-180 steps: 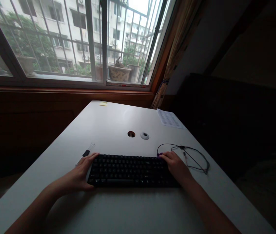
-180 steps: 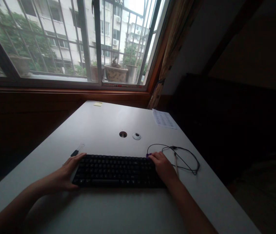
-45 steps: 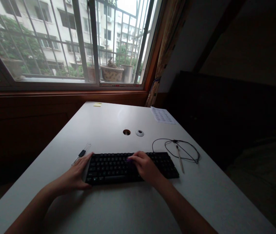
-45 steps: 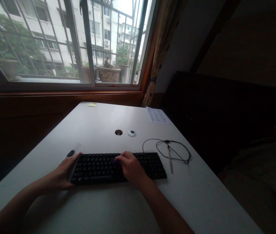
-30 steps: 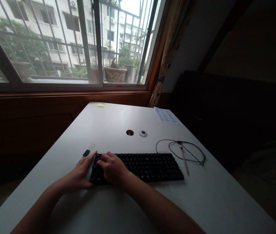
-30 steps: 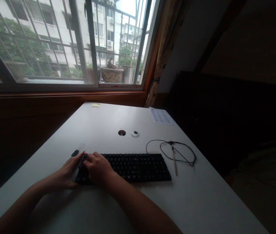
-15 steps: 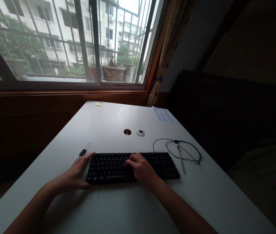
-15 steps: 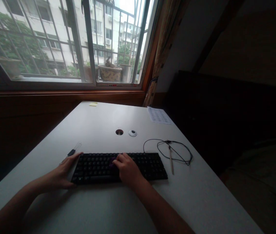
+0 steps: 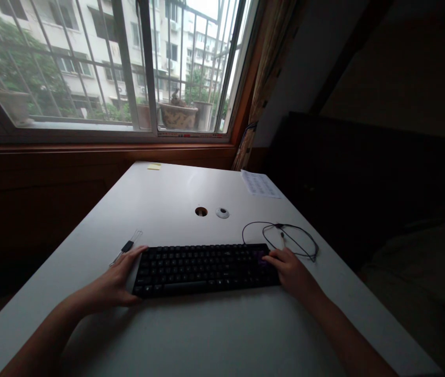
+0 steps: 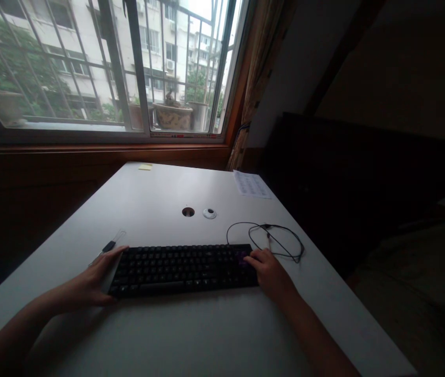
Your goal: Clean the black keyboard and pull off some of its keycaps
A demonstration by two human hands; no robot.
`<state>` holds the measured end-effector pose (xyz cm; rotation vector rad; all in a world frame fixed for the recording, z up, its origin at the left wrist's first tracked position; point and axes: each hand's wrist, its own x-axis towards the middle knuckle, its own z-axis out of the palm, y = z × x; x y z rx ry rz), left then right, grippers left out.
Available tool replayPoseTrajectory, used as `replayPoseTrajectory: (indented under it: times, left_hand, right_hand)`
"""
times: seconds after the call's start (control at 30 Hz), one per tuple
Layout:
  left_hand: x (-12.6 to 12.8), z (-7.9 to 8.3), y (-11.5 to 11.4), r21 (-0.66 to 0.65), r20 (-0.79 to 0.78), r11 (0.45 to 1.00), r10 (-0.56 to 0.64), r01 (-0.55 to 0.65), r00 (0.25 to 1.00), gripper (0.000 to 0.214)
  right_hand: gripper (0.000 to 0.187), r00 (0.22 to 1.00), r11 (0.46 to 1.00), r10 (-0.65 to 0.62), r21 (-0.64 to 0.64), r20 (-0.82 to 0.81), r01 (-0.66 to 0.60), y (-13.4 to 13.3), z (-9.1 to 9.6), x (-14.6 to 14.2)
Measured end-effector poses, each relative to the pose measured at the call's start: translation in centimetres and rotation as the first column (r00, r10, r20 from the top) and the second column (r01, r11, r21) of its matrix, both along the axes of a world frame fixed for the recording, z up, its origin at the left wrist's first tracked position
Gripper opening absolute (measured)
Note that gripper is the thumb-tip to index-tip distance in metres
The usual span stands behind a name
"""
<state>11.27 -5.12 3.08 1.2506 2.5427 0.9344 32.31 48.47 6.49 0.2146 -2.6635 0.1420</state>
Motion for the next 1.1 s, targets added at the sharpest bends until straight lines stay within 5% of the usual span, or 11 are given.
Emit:
replayPoseTrajectory:
  times: [0.37, 0.57, 0.7, 0.83, 1.1]
  left_hand:
    - [-0.2, -0.1, -0.1, -0.005, -0.023, 1.0, -0.023, 0.023, 0.999, 0.115]
    - [-0.4, -0.5, -0.3, 0.004, -0.037, 1.0, -0.03, 0.031, 0.999, 0.115]
    - [-0.2, -0.3, -0.2, 0.011, -0.026, 1.0, -0.027, 0.027, 0.999, 0.115]
    - [0.0, 0.2, 0.0, -0.004, 0.007, 1.0, -0.022, 0.022, 1.0, 0.115]
    - [0.0, -0.2, 0.1, -0.007, -0.016, 1.0, -0.017, 0.017, 1.0, 0.12]
  right_hand:
    - [0.05, 0.989, 0.989, -0.149, 0.023, 0.002, 0.148, 4.6, 0.6, 2.5]
    - [0.041, 0.975, 0.979, -0.194, -0.092, -0.112, 0.184, 3.8, 0.7, 2.9]
    - [0.034, 0.983, 0.974, -0.14, -0.194, -0.118, 0.115, -0.5, 1.0, 0.7]
    - [0.035, 0.987, 0.947, 0.031, -0.31, -0.156, -0.079, -7.7, 1.2, -2.9]
    - [0.037, 0.858, 0.78, 0.492, -0.363, -0.149, -0.51, -23.0, 0.2, -11.1]
